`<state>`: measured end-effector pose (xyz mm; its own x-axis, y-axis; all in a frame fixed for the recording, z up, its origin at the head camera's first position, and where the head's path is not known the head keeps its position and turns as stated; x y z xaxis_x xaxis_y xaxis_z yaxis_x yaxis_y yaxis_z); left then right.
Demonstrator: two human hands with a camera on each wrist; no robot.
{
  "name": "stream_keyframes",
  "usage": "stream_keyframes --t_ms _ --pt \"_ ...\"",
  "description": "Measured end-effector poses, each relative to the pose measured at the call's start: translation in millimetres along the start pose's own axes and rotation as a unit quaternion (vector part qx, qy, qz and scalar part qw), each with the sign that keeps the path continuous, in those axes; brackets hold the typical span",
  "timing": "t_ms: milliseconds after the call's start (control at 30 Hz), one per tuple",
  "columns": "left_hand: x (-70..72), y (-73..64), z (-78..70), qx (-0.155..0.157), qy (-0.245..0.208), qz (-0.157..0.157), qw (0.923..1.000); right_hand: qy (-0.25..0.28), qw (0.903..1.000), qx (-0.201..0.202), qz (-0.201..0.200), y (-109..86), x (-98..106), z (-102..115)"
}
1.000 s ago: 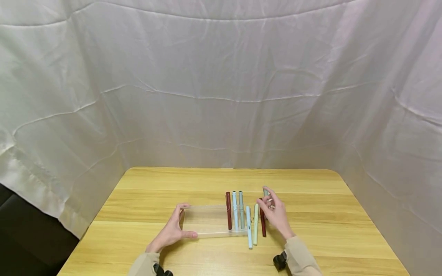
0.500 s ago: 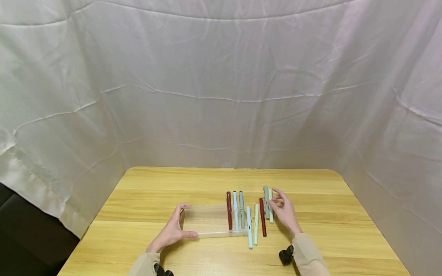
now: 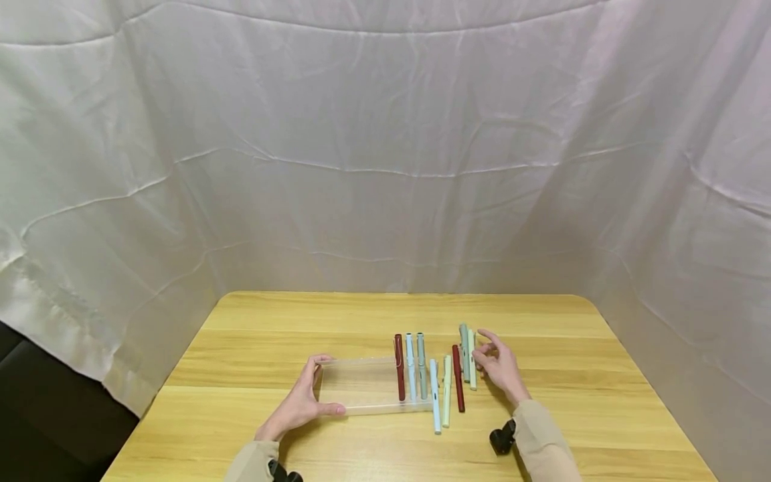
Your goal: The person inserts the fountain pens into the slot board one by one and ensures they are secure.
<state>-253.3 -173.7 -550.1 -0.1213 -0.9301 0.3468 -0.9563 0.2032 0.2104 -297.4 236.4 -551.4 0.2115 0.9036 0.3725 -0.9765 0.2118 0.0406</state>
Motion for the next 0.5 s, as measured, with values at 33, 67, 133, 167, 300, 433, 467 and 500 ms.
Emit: stream_keyframes --t_ms 33,67,133,167,300,433,467,500 --pt "0.1 0.0 0.0 0.002 -0.001 0.000 1.0000 -0.001 1.0000 -0.002 0.002 0.5 -0.1 -0.7" --pt "0.3 0.1 -0.2 0.002 -0.002 0.000 1.0000 -0.001 1.0000 -0.006 0.002 0.9 -0.2 -1.3" --pt "0.6 0.2 -0.1 0.007 -0.003 0.000 1.0000 -0.004 0.9999 -0.013 0.003 1.1 -0.2 -1.6" --pt "0.7 0.3 0.2 0.008 -0.001 0.001 1.0000 -0.008 0.9999 -0.014 0.004 1.4 -0.4 -2.2" --pt "0.9 0.2 0.6 0.012 0.000 0.003 0.9999 -0.029 0.9994 -0.015 0.004 3.1 -1.4 -3.5" --pt "0.7 0.0 0.2 0.013 0.001 0.006 0.9999 -0.047 0.9988 -0.015 0.003 4.8 -2.5 -4.3" --pt "0.6 0.0 0.3 0.014 0.002 0.006 0.9999 -0.050 0.9986 -0.013 0.004 5.2 -2.6 -4.5" --pt "0.5 0.1 0.6 0.015 0.003 0.006 0.9999 -0.052 0.9986 -0.014 0.004 5.4 -2.7 -4.4"
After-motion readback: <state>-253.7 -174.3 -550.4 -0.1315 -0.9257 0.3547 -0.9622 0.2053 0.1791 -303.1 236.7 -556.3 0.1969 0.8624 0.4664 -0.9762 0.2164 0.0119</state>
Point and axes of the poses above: each hand's wrist, its own y-axis towards the middle knuckle, its own x-axis out of the back of the hand, z = x × y, the point moved 6 cm from there along y, towards the middle knuckle, and after that the axes turned 9 degrees about -z, right-handed, at the moved point
